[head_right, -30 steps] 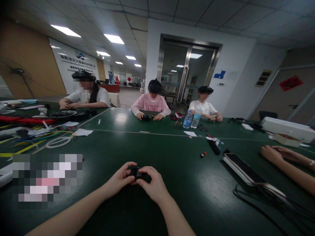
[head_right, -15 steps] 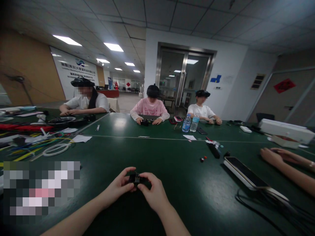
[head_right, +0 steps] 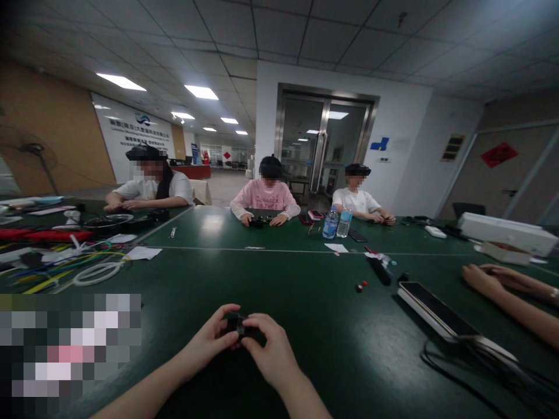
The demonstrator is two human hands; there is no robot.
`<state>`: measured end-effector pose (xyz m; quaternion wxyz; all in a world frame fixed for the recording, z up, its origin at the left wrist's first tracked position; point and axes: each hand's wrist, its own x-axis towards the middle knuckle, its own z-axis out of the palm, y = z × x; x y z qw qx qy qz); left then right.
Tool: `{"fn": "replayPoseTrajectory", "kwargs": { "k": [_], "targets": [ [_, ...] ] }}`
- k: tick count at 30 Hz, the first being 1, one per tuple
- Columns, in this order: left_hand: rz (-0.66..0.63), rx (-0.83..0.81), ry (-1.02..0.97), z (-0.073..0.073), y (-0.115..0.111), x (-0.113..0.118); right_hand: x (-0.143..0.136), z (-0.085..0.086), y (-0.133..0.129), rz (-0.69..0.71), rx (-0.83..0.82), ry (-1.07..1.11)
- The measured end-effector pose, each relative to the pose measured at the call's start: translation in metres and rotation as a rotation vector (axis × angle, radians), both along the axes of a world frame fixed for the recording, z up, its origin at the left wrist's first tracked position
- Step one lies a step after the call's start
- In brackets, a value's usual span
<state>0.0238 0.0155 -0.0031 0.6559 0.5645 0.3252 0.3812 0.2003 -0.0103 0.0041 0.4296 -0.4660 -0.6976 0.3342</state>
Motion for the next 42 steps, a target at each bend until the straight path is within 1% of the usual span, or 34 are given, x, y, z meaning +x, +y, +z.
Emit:
{"fn": "replayPoseTrajectory", "kwargs": {
  "k": [4,7,12,15,21,28,35,42],
  "targets": [
    [0.013,-0.005,0.014,0.001,-0.001,0.001,0.0,0.0,-0.001,-0.004,-0.005,-0.021],
    [0.006,-0.005,-0.007,-0.001,-0.001,0.001,0.0,0.001,-0.001,-0.001,-0.007,-0.036],
    [-0.045,0.001,-0.058,-0.005,0.002,-0.001,0.002,0.002,-0.002,0.006,-0.008,-0.048],
    [-0.077,0.006,-0.052,-0.005,0.003,-0.002,0.002,0.004,-0.003,-0.005,-0.006,-0.055],
    [-0.026,-0.011,0.008,0.001,0.0,0.0,0.002,0.006,-0.003,0.01,-0.011,-0.067],
    [0.005,0.009,0.023,0.0,0.0,-0.001,0.0,0.011,-0.005,0.021,-0.033,-0.035],
    [-0.044,0.041,0.007,0.002,0.0,-0.002,-0.001,0.009,-0.004,-0.02,-0.05,-0.001],
    [-0.034,0.06,-0.008,-0.001,-0.001,-0.001,-0.001,0.007,-0.002,-0.02,-0.055,0.029]
  ]
}}
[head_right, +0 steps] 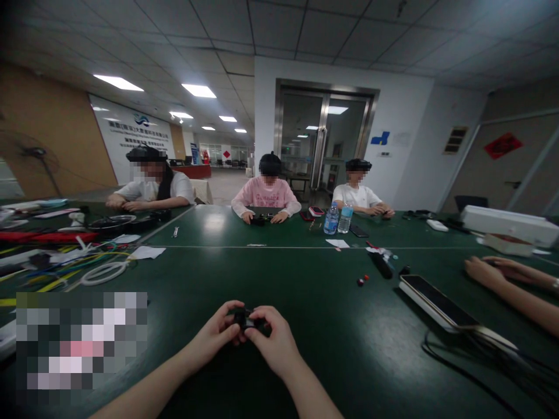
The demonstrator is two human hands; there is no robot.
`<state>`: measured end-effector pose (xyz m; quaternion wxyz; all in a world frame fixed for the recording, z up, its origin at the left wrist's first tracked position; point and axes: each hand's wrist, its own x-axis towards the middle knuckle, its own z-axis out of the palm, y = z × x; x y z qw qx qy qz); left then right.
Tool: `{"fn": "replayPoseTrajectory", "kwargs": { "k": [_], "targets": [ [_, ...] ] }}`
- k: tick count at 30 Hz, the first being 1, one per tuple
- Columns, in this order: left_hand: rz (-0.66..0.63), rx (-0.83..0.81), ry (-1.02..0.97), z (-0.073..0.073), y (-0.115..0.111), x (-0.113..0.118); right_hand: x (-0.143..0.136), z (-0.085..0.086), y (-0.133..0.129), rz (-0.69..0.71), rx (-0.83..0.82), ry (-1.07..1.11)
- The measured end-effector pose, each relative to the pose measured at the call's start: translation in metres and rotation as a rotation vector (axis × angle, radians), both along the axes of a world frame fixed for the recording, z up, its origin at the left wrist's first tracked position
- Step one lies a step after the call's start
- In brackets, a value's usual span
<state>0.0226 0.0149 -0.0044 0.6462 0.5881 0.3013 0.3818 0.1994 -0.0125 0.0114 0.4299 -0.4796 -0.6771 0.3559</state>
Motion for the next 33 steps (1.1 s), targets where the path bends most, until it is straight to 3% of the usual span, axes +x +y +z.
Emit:
{"fn": "replayPoseTrajectory", "kwargs": {
  "k": [22,33],
  "targets": [
    [-0.016,0.023,0.043,0.003,-0.003,0.0,0.0,0.001,0.0,-0.073,0.062,0.082],
    [0.002,-0.013,0.061,0.006,-0.003,-0.001,0.014,0.003,0.006,-0.166,0.054,0.113]
  ]
}}
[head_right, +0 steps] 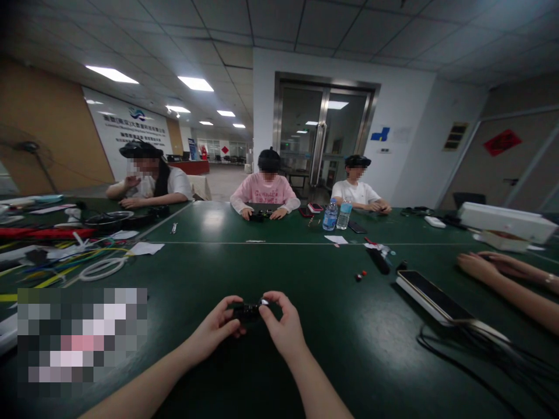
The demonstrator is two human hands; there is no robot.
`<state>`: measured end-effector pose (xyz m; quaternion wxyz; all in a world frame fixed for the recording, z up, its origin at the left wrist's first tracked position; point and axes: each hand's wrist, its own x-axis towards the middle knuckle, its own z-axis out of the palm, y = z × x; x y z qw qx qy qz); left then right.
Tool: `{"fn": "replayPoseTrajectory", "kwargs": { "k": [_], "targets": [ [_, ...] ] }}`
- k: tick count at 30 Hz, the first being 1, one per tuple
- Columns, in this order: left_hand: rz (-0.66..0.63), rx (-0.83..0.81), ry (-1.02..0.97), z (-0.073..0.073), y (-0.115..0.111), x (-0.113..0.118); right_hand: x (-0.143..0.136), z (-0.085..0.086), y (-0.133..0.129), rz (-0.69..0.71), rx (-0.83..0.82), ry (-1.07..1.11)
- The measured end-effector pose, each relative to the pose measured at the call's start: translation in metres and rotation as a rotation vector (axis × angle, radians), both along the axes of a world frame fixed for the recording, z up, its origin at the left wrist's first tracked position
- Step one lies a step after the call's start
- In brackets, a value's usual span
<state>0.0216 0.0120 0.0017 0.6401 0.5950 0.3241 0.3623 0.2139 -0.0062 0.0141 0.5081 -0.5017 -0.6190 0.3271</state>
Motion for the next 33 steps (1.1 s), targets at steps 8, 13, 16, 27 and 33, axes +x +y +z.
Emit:
{"fn": "replayPoseTrajectory", "kwargs": {
  "k": [8,13,16,27,33],
  "targets": [
    [-0.017,0.026,0.012,0.002,0.0,-0.001,0.01,-0.005,0.005,-0.077,0.038,0.064],
    [-0.022,0.004,0.027,0.007,-0.003,-0.002,0.013,-0.008,0.007,-0.099,0.06,0.098],
    [-0.018,-0.011,0.01,0.006,-0.003,-0.002,0.014,-0.009,0.007,-0.112,0.072,0.117],
    [-0.023,0.007,-0.019,-0.004,0.002,-0.004,0.015,-0.005,0.005,-0.125,0.106,0.17],
    [-0.022,0.009,-0.004,-0.002,0.001,-0.004,0.016,-0.01,0.007,-0.114,0.109,0.166]
  ]
}}
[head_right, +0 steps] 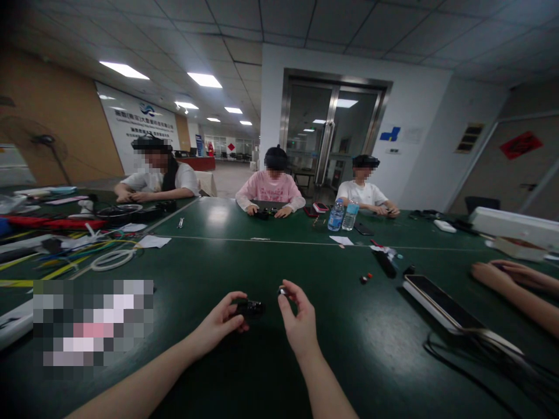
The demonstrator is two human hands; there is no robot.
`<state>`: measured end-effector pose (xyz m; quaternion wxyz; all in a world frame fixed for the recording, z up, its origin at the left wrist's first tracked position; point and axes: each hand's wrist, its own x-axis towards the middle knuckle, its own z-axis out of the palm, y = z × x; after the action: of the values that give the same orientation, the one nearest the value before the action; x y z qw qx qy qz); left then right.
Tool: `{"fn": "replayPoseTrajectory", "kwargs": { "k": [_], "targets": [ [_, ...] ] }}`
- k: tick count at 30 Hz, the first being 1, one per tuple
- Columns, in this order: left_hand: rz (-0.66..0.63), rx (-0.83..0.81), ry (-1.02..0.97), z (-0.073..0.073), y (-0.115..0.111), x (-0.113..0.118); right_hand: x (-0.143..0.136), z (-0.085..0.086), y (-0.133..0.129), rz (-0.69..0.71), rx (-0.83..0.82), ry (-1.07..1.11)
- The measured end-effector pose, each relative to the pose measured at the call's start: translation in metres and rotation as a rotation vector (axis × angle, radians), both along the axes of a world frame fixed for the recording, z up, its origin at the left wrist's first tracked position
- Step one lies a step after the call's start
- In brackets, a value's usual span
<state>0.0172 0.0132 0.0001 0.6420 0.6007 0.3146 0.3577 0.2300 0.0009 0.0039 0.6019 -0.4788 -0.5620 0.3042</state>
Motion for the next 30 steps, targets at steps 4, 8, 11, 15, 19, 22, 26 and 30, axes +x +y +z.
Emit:
{"fn": "replayPoseTrajectory", "kwargs": {
  "k": [4,8,11,15,19,22,26,30],
  "targets": [
    [-0.003,-0.003,-0.008,-0.001,0.001,0.0,0.0,-0.001,0.001,0.006,-0.004,-0.024],
    [-0.001,-0.006,0.003,-0.001,0.0,0.0,-0.002,0.002,-0.001,0.018,-0.026,-0.056],
    [0.004,-0.005,0.008,-0.002,0.001,0.0,-0.005,0.006,-0.004,0.044,-0.051,-0.106],
    [0.007,0.008,-0.005,-0.006,0.002,0.001,-0.012,0.012,-0.01,0.108,-0.104,-0.194],
    [0.01,0.006,-0.024,-0.007,0.003,0.003,-0.021,0.014,-0.014,0.204,-0.067,-0.254],
    [0.008,0.0,-0.039,-0.006,0.003,0.004,-0.027,0.012,-0.015,0.233,-0.074,-0.29],
    [-0.007,-0.008,-0.045,-0.003,0.002,0.005,-0.029,0.007,-0.013,0.214,-0.141,-0.39],
    [-0.005,-0.005,-0.033,-0.003,0.001,0.005,-0.029,0.008,-0.011,0.217,-0.182,-0.447]
  ]
}}
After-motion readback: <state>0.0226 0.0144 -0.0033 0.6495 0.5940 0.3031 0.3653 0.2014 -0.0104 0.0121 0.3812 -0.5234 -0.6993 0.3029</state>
